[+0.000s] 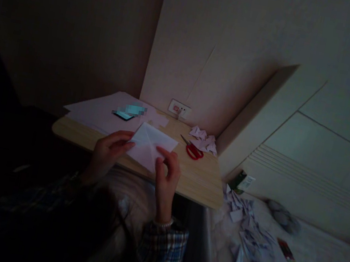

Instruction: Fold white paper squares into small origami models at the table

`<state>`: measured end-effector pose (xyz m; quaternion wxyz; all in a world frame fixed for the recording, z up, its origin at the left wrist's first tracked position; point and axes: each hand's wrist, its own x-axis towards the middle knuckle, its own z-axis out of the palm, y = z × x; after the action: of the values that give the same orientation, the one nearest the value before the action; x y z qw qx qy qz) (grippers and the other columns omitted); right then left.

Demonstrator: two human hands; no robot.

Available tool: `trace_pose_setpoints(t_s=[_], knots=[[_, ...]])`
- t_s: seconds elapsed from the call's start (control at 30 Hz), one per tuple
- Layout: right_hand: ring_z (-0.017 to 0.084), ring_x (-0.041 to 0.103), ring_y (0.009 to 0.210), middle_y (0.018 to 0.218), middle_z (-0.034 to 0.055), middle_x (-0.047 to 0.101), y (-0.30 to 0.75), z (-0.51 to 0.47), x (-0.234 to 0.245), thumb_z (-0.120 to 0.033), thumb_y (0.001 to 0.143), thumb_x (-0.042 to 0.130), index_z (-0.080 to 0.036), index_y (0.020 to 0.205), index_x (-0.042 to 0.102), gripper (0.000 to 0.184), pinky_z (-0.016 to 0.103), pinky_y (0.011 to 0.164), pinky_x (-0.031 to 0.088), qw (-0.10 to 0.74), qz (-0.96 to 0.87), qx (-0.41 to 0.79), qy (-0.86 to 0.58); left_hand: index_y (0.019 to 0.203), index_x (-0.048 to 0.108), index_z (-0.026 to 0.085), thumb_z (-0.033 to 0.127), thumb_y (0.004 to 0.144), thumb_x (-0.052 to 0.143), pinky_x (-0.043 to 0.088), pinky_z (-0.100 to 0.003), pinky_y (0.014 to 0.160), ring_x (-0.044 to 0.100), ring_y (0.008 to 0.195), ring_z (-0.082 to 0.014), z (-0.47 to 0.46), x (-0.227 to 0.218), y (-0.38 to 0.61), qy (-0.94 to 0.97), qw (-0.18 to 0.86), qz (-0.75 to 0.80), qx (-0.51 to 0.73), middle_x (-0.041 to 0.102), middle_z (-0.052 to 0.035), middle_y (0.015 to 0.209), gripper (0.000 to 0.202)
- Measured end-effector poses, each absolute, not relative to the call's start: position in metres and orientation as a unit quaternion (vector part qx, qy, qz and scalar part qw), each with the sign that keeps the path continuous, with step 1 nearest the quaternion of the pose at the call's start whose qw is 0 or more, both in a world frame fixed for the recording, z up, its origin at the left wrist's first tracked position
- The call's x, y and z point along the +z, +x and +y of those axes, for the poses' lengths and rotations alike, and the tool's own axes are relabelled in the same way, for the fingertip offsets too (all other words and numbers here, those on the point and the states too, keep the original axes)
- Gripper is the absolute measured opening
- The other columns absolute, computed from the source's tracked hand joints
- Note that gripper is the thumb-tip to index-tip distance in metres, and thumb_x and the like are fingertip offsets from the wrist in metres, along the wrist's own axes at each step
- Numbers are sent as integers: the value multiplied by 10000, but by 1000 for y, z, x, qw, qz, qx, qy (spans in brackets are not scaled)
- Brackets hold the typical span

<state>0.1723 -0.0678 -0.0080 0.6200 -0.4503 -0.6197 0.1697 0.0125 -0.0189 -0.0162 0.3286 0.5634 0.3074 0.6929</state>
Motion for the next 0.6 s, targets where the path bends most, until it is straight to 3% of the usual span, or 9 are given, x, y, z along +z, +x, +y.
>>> trace_pose_setpoints(t_s=[0.33, 0.6], knots=[[201, 559, 1021, 1054, 43, 621, 171, -69, -8, -270, 868, 527, -240, 1030, 664, 214, 333, 904, 408, 594, -641, 169, -455, 799, 641, 177, 157, 801, 617, 503, -273, 825, 628, 921, -163, -28, -10, 9, 716, 110, 274, 633, 665, -53, 981, 32], [197, 561, 1014, 1035, 27, 610, 168, -69, -5, -208, 862, 511, -248, 982, 673, 205, 315, 893, 410, 561, -672, 192, -444, 824, 637, 179, 206, 825, 581, 503, -274, 773, 608, 928, -181, -36, -4, 8, 744, 178, 260, 589, 610, -65, 1005, 62]])
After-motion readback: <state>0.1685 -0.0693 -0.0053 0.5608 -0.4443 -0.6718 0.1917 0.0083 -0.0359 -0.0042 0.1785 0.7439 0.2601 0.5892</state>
